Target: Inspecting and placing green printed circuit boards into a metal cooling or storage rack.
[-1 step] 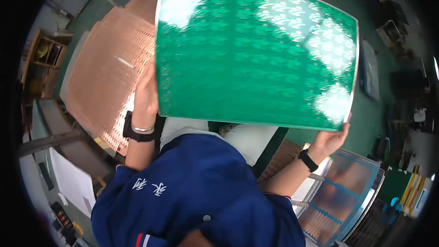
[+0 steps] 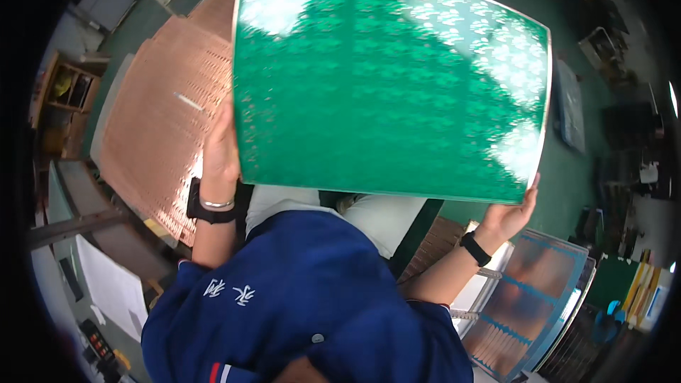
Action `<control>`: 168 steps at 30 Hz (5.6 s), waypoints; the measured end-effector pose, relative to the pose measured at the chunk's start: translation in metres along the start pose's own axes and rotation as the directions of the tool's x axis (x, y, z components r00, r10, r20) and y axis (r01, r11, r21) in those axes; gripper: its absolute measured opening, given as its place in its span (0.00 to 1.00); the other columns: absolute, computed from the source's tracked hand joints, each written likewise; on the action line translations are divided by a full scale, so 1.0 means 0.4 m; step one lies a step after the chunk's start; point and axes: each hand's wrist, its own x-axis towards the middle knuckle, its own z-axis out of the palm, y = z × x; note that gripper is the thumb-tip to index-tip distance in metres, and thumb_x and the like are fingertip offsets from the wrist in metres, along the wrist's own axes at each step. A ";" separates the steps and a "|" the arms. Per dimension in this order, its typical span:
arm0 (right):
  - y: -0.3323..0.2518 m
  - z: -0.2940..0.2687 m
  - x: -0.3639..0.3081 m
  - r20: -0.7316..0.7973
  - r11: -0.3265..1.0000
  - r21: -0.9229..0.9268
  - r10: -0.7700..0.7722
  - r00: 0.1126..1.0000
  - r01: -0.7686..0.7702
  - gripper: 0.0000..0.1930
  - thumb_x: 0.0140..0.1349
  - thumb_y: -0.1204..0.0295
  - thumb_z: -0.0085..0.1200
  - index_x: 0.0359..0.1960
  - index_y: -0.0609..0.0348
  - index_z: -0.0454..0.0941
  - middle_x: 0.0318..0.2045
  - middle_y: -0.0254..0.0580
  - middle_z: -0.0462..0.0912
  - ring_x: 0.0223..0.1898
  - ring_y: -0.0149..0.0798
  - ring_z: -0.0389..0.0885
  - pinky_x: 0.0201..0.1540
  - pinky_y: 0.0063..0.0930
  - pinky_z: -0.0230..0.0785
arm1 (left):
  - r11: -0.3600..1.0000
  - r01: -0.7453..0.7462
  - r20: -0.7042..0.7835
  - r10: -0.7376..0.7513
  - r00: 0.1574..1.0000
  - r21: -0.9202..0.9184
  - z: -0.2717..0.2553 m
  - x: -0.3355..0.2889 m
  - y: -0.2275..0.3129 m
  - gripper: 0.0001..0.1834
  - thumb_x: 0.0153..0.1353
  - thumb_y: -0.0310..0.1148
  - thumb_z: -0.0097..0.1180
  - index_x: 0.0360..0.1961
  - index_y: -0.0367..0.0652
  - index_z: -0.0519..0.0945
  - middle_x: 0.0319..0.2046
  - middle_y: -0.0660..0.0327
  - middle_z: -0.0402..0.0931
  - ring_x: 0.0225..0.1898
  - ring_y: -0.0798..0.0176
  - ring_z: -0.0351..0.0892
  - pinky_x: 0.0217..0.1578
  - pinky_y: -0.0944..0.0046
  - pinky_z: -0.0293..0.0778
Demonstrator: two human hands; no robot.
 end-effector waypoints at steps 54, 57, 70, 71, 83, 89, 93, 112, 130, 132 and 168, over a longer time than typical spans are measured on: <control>-0.022 0.106 -0.005 0.077 0.865 0.351 0.354 0.932 -0.357 0.25 0.56 0.52 0.47 0.51 0.54 0.71 0.47 0.47 0.75 0.46 0.43 0.75 0.45 0.44 0.72 | 0.998 -0.026 0.196 0.016 0.980 0.049 -0.045 0.008 -0.021 0.15 0.65 0.28 0.42 0.53 0.42 0.67 0.52 0.54 0.68 0.53 0.59 0.69 0.52 0.58 0.70; -0.018 0.077 0.000 -0.004 0.937 0.240 0.263 0.965 -0.255 0.22 0.59 0.54 0.46 0.52 0.52 0.69 0.49 0.46 0.74 0.48 0.40 0.74 0.52 0.43 0.68 | 0.997 -0.039 0.183 0.025 0.983 0.070 -0.048 0.010 -0.026 0.16 0.65 0.29 0.42 0.54 0.43 0.65 0.53 0.54 0.67 0.54 0.58 0.69 0.52 0.57 0.69; 0.112 -0.041 -0.028 0.251 0.995 -0.020 0.103 0.962 -0.102 0.23 0.67 0.59 0.35 0.60 0.55 0.58 0.57 0.44 0.66 0.54 0.39 0.69 0.57 0.40 0.62 | 0.952 0.304 0.074 -0.301 0.951 -0.044 -0.003 0.001 -0.122 0.23 0.64 0.36 0.46 0.59 0.45 0.61 0.55 0.59 0.66 0.53 0.58 0.69 0.51 0.56 0.70; 0.132 -0.055 -0.038 0.311 0.997 -0.070 0.035 0.950 -0.014 0.25 0.67 0.58 0.34 0.62 0.57 0.56 0.58 0.46 0.65 0.54 0.40 0.69 0.55 0.39 0.64 | 0.946 0.309 0.081 -0.302 0.950 -0.100 0.004 0.008 -0.144 0.22 0.64 0.36 0.46 0.58 0.45 0.62 0.54 0.59 0.67 0.52 0.58 0.69 0.50 0.55 0.70; 0.232 0.179 -0.077 0.217 0.742 -0.669 0.142 0.966 0.042 0.12 0.64 0.72 0.47 0.43 0.68 0.72 0.36 0.35 0.77 0.35 0.25 0.72 0.39 0.19 0.64 | 0.787 0.577 0.168 -0.613 0.772 0.219 -0.001 0.004 -0.324 0.14 0.66 0.34 0.43 0.52 0.44 0.68 0.48 0.60 0.72 0.47 0.65 0.74 0.48 0.65 0.72; 0.473 0.146 0.046 0.418 0.355 -0.840 -0.059 0.907 0.410 0.11 0.62 0.70 0.48 0.38 0.68 0.71 0.21 0.44 0.75 0.20 0.31 0.68 0.25 0.28 0.62 | 0.645 0.342 -0.036 -0.438 0.898 0.684 -0.242 -0.043 -0.379 0.12 0.64 0.26 0.40 0.47 0.38 0.72 0.38 0.58 0.76 0.40 0.68 0.77 0.41 0.68 0.74; 0.686 0.157 0.063 0.346 0.139 -0.931 0.035 0.938 0.338 0.12 0.61 0.72 0.45 0.40 0.70 0.70 0.21 0.56 0.77 0.21 0.56 0.75 0.25 0.38 0.66 | 0.687 0.479 -0.165 -0.473 0.866 0.547 -0.266 -0.025 -0.373 0.12 0.65 0.25 0.39 0.46 0.37 0.72 0.37 0.58 0.77 0.31 0.70 0.79 0.31 0.72 0.76; 1.096 0.121 0.224 -0.018 -0.302 -0.945 0.434 0.901 0.127 0.29 0.61 0.67 0.45 0.62 0.63 0.54 0.34 0.59 0.79 0.33 0.58 0.78 0.35 0.45 0.72 | 0.708 0.528 -0.269 -0.455 0.849 0.469 -0.235 0.024 -0.333 0.12 0.66 0.28 0.40 0.46 0.35 0.72 0.36 0.58 0.78 0.27 0.72 0.77 0.26 0.74 0.74; 1.117 0.081 0.181 0.356 -0.340 -0.819 0.330 0.874 0.462 0.12 0.52 0.69 0.48 0.22 0.63 0.81 0.58 0.50 0.67 0.64 0.49 0.55 0.61 0.60 0.43 | 0.696 0.523 -0.215 -0.485 0.848 0.491 -0.215 0.016 -0.330 0.12 0.67 0.27 0.39 0.47 0.35 0.71 0.36 0.58 0.77 0.29 0.70 0.78 0.27 0.73 0.74; 0.972 0.183 0.191 0.433 -0.227 -0.833 0.299 0.850 0.505 0.10 0.51 0.71 0.49 0.22 0.65 0.80 0.56 0.52 0.69 0.60 0.51 0.61 0.60 0.57 0.47 | 0.709 0.491 -0.208 -0.452 0.868 0.507 -0.218 0.000 -0.349 0.12 0.66 0.27 0.40 0.46 0.36 0.72 0.35 0.58 0.78 0.28 0.69 0.79 0.26 0.73 0.74; 0.069 0.102 -0.014 0.209 0.989 -0.141 -0.018 0.978 0.049 0.23 0.66 0.70 0.40 0.60 0.70 0.56 0.52 0.52 0.71 0.50 0.38 0.73 0.52 0.31 0.69 | 0.997 -0.082 -0.007 0.082 0.997 -0.004 -0.099 -0.041 -0.002 0.18 0.66 0.33 0.43 0.55 0.39 0.66 0.50 0.58 0.71 0.51 0.62 0.71 0.51 0.61 0.69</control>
